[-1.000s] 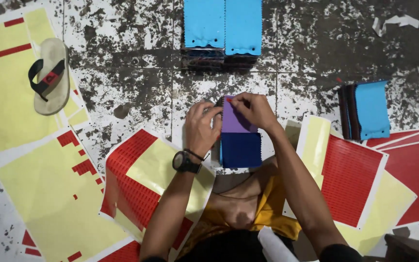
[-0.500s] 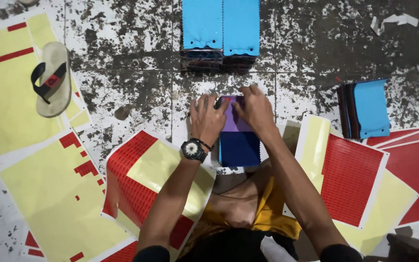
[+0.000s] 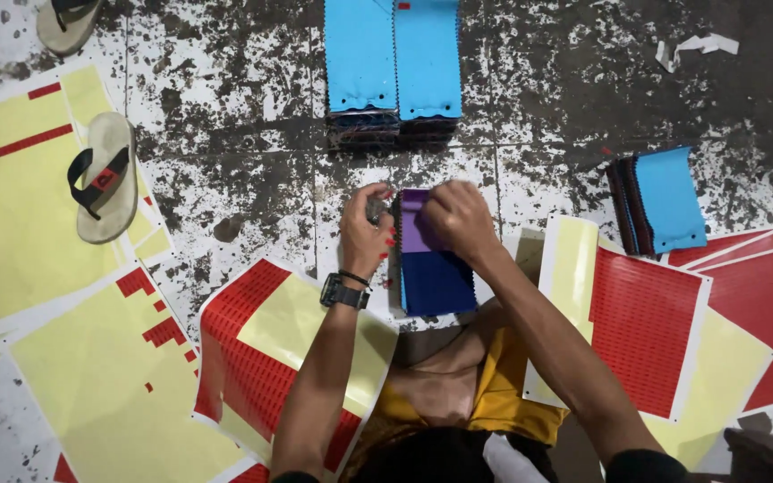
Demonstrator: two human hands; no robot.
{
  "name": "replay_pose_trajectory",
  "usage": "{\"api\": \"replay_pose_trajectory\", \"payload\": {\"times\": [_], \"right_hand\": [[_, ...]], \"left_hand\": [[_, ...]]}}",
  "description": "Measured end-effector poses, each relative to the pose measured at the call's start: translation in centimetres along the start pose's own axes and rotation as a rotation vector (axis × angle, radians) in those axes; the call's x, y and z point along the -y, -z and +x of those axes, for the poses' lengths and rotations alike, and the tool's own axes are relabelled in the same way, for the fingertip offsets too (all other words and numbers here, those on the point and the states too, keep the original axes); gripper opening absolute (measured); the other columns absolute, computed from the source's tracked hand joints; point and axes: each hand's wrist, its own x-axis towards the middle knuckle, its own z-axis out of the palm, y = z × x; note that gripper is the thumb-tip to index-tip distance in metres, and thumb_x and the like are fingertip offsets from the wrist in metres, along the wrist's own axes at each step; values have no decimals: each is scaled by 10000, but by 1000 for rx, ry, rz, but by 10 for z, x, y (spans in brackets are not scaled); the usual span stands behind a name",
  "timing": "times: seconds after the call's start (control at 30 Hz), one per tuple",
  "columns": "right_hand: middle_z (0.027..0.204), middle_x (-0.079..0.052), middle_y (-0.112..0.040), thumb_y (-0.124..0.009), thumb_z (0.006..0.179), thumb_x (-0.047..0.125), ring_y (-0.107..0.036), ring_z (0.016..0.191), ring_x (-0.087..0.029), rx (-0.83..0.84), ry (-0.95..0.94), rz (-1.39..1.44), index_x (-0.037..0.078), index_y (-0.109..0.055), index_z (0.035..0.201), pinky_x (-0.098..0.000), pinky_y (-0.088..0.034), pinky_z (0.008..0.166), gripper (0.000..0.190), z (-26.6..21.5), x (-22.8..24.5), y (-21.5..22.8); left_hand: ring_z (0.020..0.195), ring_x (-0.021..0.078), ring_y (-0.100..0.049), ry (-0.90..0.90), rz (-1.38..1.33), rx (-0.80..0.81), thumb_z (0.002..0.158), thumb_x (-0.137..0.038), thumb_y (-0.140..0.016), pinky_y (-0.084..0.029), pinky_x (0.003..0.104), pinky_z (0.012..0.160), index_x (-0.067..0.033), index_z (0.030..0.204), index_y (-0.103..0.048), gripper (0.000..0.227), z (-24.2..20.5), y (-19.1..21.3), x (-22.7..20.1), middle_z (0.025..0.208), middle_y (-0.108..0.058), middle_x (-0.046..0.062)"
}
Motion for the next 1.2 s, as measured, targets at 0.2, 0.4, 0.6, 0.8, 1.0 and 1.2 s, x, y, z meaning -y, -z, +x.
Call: {"api": "replay_pose_trajectory", "payload": {"times": [0.2,0.4,0.6,0.8,1.0,1.2], "right_hand": [[925,-192,-756,-732,897,189,-722,931,-422,475,-651,751,88,-757,1071,-496,-570,790,203,33,15,60],[821,-192,-760,-734,916,143,-747,811,-362,480,-703,825,50,-772,1016,-448,-566,709,142,24,5,40],[787,-115,-756,-721,941,174,-724,745,-262,434,-781,765,104,-784,1000,-390,-562,640,111,5,-6,8],[778,-125,-747,-719,931,219,-733,752,-311,440,-763,645,128,-778,990,-408,-560,603,124,-10,-10,-12],[808,-97,-747,-732,869,204,-733,778,-332,495,-693,420,140,-766,961,-435,-595,656,117,-3,-4,-22],[943,-62,-635,-826,802,211,-685,914,-329,445,-342,145,163,-731,1086,-461,-593,773,304,20,-20,-4]], "left_hand": [[1079,331,-639,79,-219,153,761,-21,-561,-446,500,1022,-130,1261,-628,516,10,11,-24,937,-736,52],[1103,293,-627,29,-161,187,739,1,-587,-423,468,1047,-174,1261,-625,552,11,-4,-10,916,-749,7],[1254,361,-548,2,229,94,823,9,-538,-377,562,1120,-131,1360,-578,557,6,9,-35,1325,-642,100],[1306,286,-503,-219,609,172,863,7,-635,-358,575,1133,-233,1194,-724,418,4,1,-16,1278,-591,19],[1242,309,-540,-382,799,69,933,-92,-594,-360,656,1070,-300,1100,-741,305,6,-9,-14,1236,-583,39],[1299,313,-487,-299,684,163,958,-98,-560,-345,681,1084,-291,1147,-732,320,11,-8,-10,1302,-541,34]]}}
